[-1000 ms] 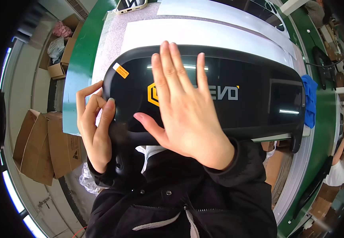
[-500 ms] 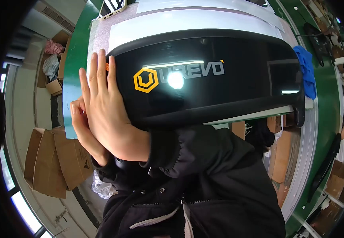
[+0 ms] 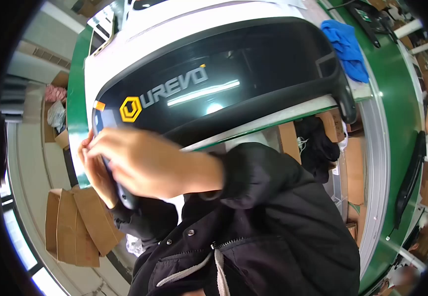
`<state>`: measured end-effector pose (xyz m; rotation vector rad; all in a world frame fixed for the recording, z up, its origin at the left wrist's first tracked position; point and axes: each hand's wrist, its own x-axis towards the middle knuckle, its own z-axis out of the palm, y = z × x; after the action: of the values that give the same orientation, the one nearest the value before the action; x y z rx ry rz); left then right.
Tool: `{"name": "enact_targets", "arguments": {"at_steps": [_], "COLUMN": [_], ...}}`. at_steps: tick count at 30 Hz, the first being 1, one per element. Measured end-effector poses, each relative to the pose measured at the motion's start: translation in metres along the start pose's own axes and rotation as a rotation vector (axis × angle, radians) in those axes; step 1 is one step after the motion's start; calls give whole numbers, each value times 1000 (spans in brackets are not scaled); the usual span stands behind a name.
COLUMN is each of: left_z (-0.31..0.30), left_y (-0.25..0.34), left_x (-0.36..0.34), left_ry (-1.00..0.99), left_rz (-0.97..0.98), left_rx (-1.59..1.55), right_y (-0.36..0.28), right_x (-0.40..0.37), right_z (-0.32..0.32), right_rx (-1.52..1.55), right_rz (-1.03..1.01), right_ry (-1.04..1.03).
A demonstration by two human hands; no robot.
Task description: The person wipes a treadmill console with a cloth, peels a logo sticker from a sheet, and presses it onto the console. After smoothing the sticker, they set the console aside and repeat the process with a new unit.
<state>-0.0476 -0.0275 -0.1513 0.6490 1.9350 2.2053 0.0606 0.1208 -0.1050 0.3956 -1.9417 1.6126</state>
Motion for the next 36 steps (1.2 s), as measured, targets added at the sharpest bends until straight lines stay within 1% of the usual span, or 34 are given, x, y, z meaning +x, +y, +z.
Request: {"name": "enact_targets", "arguments": {"at_steps": [1, 2, 3, 4, 5, 7, 9, 10, 11, 14, 16, 19, 20, 21, 22, 23, 25, 26, 27, 28, 29, 30, 31, 33, 34, 35, 36], "left_z": [5, 8, 12, 17, 18, 20, 21, 22, 21, 21, 15, -1, -7, -11, -13, -25, -44, -40, -35, -22, -1, 24, 19, 4, 1, 5, -2], "left_y": [9, 15, 19, 21, 22, 25, 24, 23, 22, 27, 32, 46, 54, 62, 71, 75, 80, 87, 95, 108, 119, 132, 129, 123, 120, 118, 113], "left_x": [-2, -2, -2, -2, -1, 0, 0, 0, 1, 0, -1, 0, 3, 6, 9, 14, 27, 29, 29, 28, 25, 20, 27, 42, 48, 55, 67], "left_ry": [-84, -119, -153, -154, -174, -203, -207, -203, -198, -205, -203, -166, -137, -109, -66, -41, -26, 2, 31, 54, 152, 253, 253, 182, 140, 157, 71], "left_rz": [-7, -10, -9, -39, -56, -7, 11, 32, 52, 47, 129, 237, 312, 387, 420, 490, 539, 551, 562, 641, 565, 507, 564, 676, 719, 758, 779], "left_rx": [151, 244, 337, 357, 324, 367, 316, 308, 305, 254, 256, 272, 349, 425, 418, 512, 337, 312, 287, 562, 383, 189, 223, 249, 237, 168, 24], "right_y": [-9, -15, -19, -26, -28, -42, -42, -40, -40, -53, -65, -89, -97, -103, -107, -113, -150, -153, -166, -165, -164, -170, -175, -184, -187, -189, -188], "right_x": [-12, -19, -35, -52, -80, -108, -121, -122, -121, -112, -104, -91, -85, -79, -74, -69, -46, -44, -29, -30, -31, -32, -31, -32, -33, -34, -36], "right_z": [-33, -75, -114, -148, -187, -221, -233, -233, -233, -233, -227, -225, -227, -233, -242, -251, -256, -280, -268, -284, -300, -300, -297, -297, -298, -299, -302], "right_rx": [-396, -844, -1145, -1296, -1468, -1714, -1513, -1497, -1509, -1466, -1435, -1280, -1265, -1172, -1054, -938, -414, -207, 71, 59, 48, 209, 368, 432, 338, 244, 208], "right_rz": [67, -40, 43, 168, 315, 647, 775, 718, 720, 789, 822, 613, 568, 507, 446, 383, 500, 450, 410, 395, 381, 323, 264, 148, 91, 35, -87], "right_ry": [67, 167, 296, 438, 520, 546, 542, 550, 552, 530, 541, 565, 567, 575, 612, 646, 603, 495, 554, 496, 437, 379, 316, 330, 409, 483, 496]}}
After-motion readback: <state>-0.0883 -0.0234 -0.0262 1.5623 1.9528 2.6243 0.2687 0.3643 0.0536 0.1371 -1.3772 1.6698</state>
